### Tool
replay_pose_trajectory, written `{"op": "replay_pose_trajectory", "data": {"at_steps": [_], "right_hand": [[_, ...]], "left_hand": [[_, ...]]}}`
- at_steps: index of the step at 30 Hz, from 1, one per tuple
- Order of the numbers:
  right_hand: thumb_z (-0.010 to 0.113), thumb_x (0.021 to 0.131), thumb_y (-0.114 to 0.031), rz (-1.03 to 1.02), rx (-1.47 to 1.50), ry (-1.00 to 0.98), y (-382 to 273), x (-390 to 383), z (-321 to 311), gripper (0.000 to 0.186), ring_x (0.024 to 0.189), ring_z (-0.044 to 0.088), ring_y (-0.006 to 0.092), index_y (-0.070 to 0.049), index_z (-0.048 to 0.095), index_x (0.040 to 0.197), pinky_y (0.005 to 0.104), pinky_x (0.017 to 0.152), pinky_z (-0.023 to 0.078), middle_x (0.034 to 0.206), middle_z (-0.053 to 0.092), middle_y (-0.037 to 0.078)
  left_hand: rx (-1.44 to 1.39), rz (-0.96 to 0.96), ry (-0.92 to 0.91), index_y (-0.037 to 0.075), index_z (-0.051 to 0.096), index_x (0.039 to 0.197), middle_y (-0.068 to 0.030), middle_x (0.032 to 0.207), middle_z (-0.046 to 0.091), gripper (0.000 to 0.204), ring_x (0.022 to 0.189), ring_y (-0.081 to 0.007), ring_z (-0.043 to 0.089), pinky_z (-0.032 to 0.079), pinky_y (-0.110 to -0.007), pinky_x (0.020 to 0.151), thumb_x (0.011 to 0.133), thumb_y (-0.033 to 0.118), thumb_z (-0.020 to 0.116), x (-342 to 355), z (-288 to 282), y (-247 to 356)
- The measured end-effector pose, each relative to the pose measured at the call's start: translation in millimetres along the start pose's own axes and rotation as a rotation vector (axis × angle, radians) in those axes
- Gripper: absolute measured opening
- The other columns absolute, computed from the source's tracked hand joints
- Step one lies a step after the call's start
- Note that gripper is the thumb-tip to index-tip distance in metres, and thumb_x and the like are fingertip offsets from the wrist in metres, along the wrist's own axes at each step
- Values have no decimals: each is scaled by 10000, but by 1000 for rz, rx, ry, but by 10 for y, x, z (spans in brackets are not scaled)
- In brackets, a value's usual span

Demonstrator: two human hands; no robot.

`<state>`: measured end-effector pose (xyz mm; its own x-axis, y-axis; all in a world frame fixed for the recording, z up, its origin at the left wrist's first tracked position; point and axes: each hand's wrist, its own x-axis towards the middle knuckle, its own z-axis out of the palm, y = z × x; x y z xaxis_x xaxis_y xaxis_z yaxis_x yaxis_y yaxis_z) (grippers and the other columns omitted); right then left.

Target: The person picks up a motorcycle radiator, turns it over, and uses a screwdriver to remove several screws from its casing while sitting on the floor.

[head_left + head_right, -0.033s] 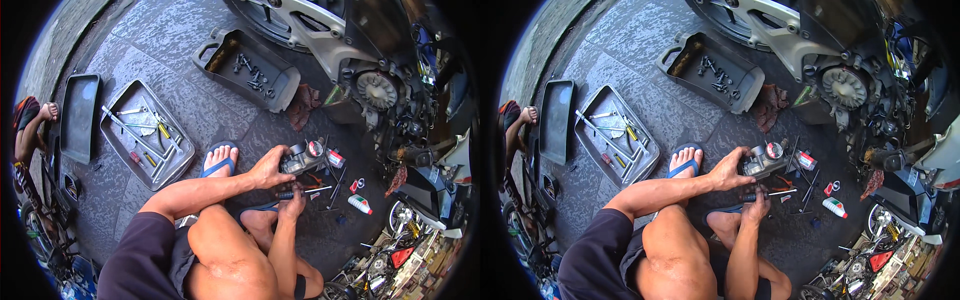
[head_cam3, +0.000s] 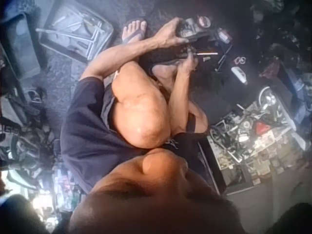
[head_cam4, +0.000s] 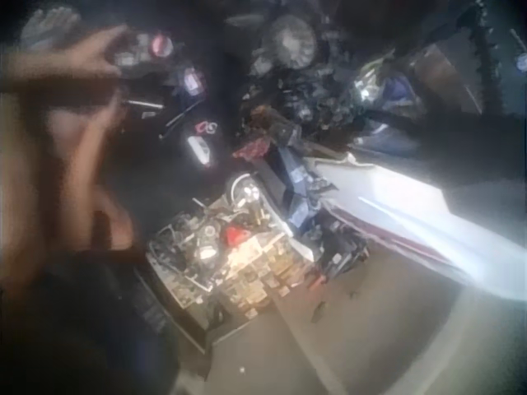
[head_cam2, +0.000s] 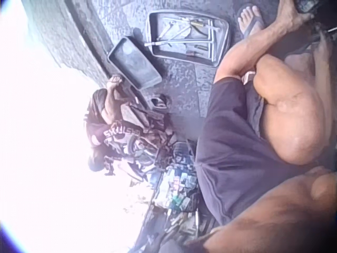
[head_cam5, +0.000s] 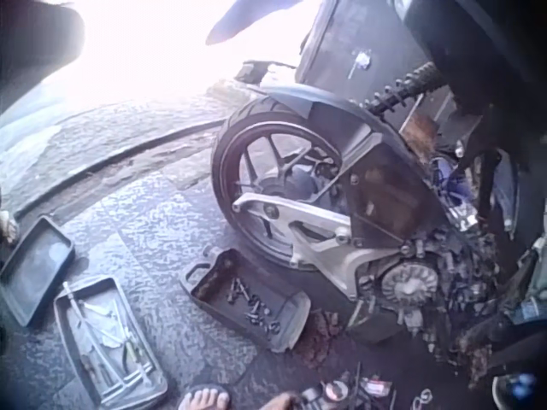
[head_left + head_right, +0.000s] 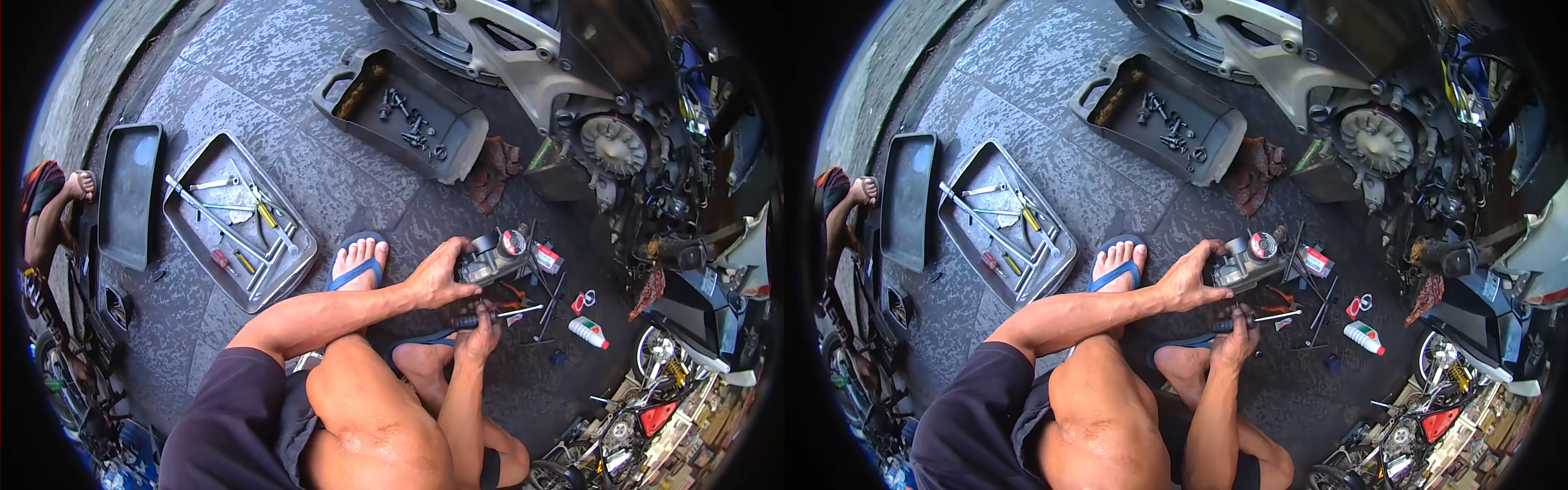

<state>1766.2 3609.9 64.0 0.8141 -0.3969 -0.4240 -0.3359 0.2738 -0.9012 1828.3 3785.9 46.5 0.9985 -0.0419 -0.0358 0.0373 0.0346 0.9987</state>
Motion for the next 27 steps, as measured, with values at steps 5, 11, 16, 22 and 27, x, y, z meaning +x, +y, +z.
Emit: {"op": "replay_pose_trajectory", "data": {"at_steps": [5,11,16,22,27], "right_hand": [[637,891,-11,15,-178,-72,-252,-215,35,111,747,619,143,-13,628,1001,286,689,521,864,642,59],[625,880,-19,192,-559,78,279,-118,-174,92,613,592,125,-18,646,970,259,533,498,792,650,56],[644,878,-33,213,-263,93,442,-233,-287,93,668,610,139,-20,651,969,271,570,522,816,645,64],[654,877,-45,100,-161,21,242,-545,-151,113,699,598,139,-47,621,985,290,642,522,846,626,50],[659,916,-83,42,-189,-62,76,-797,48,116,697,585,127,-39,607,1010,275,668,514,846,611,44]], "left_hand": [[-54,-100,77,-6,486,1199,-219,1054,632,710,1018,-335,641,491,-404,916,682,282,878,83,-30,0],[-205,-329,235,-49,487,1212,-201,1114,631,733,1042,-267,613,489,-392,930,739,366,863,400,-215,-319],[-182,-372,164,-71,481,1227,-201,1109,623,755,1049,-266,607,492,-381,934,739,360,864,393,-279,-361],[-331,-537,96,-71,477,1241,-172,1069,657,700,1000,-220,620,503,-349,891,775,305,839,84,-243,-521],[-100,-476,120,-89,585,1249,-198,1164,677,606,1034,-247,651,512,-353,904,870,357,740,-131,-185,-798]]}}
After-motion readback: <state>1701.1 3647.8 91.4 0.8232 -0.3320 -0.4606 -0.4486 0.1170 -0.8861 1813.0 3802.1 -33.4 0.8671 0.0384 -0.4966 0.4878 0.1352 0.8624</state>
